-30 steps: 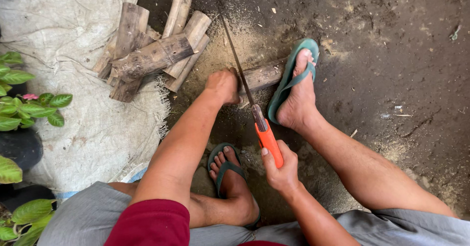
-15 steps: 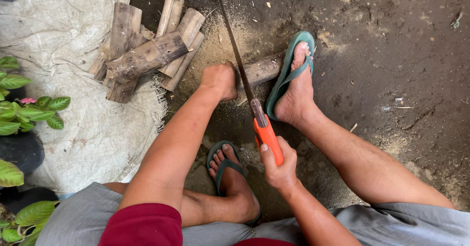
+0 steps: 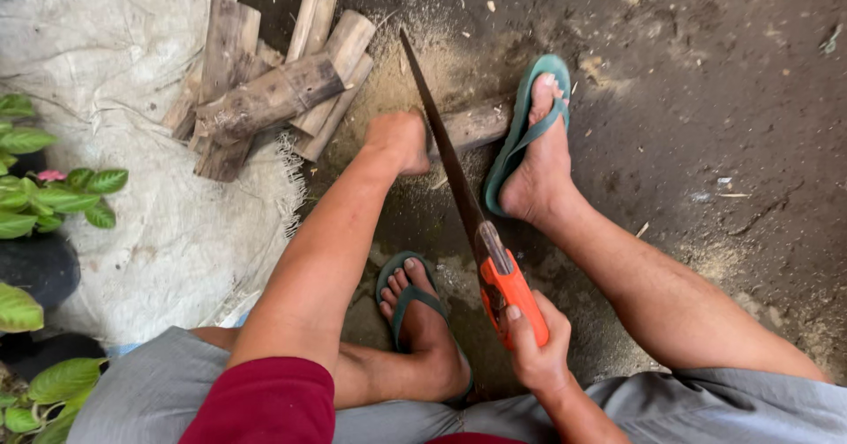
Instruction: The person saws a piece of wood with a handsaw while holding the wood steady by hand on the ground.
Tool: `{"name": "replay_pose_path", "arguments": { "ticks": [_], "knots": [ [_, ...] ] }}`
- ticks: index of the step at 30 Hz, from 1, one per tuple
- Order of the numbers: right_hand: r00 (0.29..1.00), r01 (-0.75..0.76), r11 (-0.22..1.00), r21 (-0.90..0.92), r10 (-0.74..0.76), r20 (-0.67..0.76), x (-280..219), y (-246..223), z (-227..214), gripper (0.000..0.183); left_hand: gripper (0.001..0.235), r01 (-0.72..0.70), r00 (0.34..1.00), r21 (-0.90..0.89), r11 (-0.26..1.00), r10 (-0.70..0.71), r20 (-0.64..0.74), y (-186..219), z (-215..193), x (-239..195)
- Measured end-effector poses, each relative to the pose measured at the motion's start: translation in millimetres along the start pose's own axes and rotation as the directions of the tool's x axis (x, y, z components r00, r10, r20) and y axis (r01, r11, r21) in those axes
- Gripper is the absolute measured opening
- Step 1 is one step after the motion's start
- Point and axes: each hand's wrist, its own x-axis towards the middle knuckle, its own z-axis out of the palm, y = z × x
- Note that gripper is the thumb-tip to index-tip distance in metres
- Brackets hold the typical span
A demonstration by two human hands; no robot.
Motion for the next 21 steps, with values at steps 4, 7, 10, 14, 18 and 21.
{"name": "replay_pose_path", "arguments": {
  "ticks": [4,7,10,14,18,21],
  "knots": [
    [1.000,0.002,0.998,0.064,-0.002,-0.012,45,8,21,0.023,0.069,0.043,0.999,-0.044,0.998,-0.044,-0.020,4,2,-5],
    [0.999,0.002,1.000,0.012,-0.001,-0.048,63,0,29,0.020,0.063,0.015,0.998,-0.050,0.999,-0.018,-0.053,0,2,-1],
    [0.999,0.021,0.989,-0.147,-0.025,-0.029,48,-2,29,0.021,0.050,0.015,1.000,-0.043,0.999,-0.015,-0.011,2,13,0],
    [0.970,0.239,0.906,-0.350,-0.242,0.035,16,-11,17,0.015,0.058,0.014,1.000,-0.026,1.000,-0.015,-0.016,-6,12,7],
    [0.992,0.129,0.951,-0.282,-0.124,0.033,40,-8,27,0.025,0.059,0.028,0.999,0.012,1.000,-0.028,0.015,1,11,5],
    [0.982,0.186,0.931,-0.315,-0.189,0.021,50,-9,35,0.022,0.059,0.031,0.999,0.032,0.999,-0.031,0.020,2,5,-2]
  ]
}}
